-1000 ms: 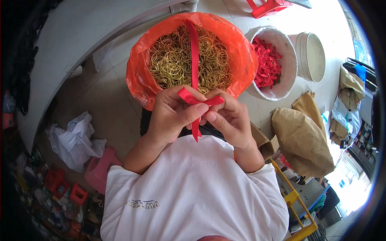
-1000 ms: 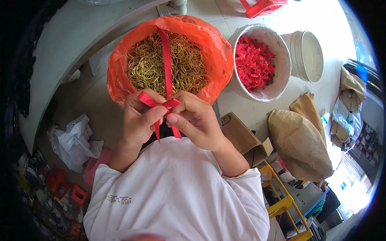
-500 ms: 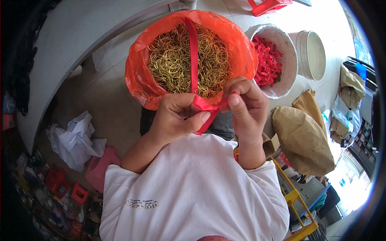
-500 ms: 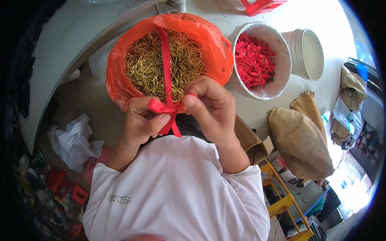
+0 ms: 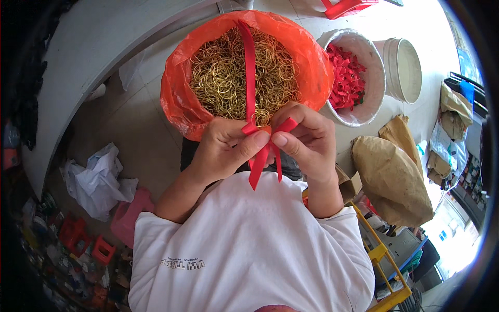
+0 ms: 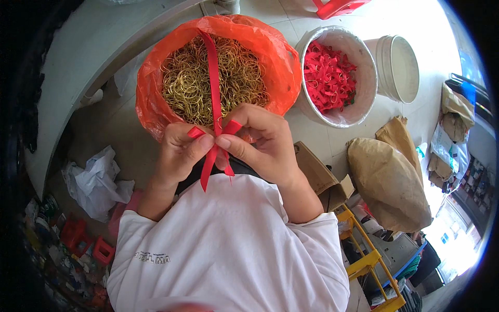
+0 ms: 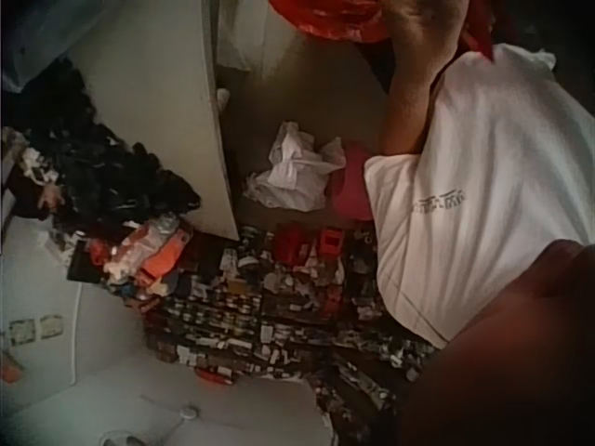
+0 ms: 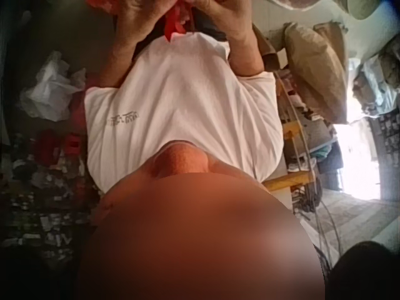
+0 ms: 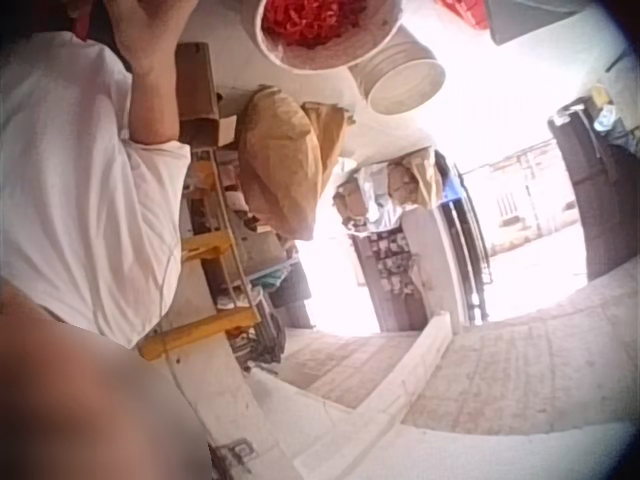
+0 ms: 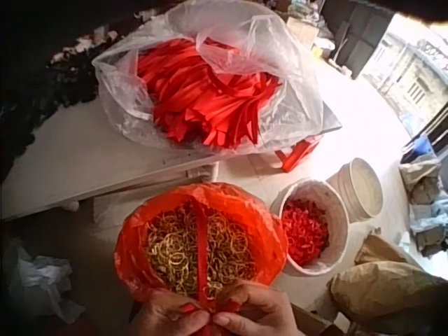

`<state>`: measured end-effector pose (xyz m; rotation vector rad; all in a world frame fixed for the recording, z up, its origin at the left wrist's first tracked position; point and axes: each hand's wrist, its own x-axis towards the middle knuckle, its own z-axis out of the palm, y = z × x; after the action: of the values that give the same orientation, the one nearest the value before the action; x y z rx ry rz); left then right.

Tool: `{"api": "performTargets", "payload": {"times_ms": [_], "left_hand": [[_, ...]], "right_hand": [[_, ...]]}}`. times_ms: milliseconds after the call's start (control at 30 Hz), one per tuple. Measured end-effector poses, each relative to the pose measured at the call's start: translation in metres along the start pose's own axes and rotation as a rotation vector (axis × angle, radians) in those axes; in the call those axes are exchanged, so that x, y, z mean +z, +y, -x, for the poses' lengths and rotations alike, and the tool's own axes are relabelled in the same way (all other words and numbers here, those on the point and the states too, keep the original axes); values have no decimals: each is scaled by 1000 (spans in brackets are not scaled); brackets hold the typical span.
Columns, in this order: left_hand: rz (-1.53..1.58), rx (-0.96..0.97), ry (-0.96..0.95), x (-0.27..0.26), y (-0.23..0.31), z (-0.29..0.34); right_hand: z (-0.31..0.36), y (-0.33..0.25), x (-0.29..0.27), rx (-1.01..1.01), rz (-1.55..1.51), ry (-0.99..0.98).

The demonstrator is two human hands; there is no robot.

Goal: The person ties red ribbons onto gold-colored metal rings by hand.

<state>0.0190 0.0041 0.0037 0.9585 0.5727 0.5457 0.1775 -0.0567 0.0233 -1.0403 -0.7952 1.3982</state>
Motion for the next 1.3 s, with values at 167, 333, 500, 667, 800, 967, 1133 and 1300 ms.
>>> {"api": "performTargets", "payload": {"times_ms": [167,333,500,667,800,967,1133,1300], "left_hand": [[-52,-18,-313,-16,5,-2],[-228,26,-367,-18,13,-7],[-340,339,-115,-8,12,-17],[-366,285,199,-28,3,-12],[-452,264,245,-31,-7,-14],[-620,283,271,-23,-1,-8],[-576,322,301,-24,2,-3],[-545,306,333,-30,1,-5]], "right_hand": [[1,2,-12,41,81,-282],[6,-4,-19,190,-37,-306],[20,-17,-34,-65,233,70],[30,-32,-116,-84,1167,905],[9,-24,-105,-227,1464,917],[-51,22,-11,-482,1332,369],[-97,34,7,-355,1584,440],[-93,35,-2,-408,1271,380]]}}
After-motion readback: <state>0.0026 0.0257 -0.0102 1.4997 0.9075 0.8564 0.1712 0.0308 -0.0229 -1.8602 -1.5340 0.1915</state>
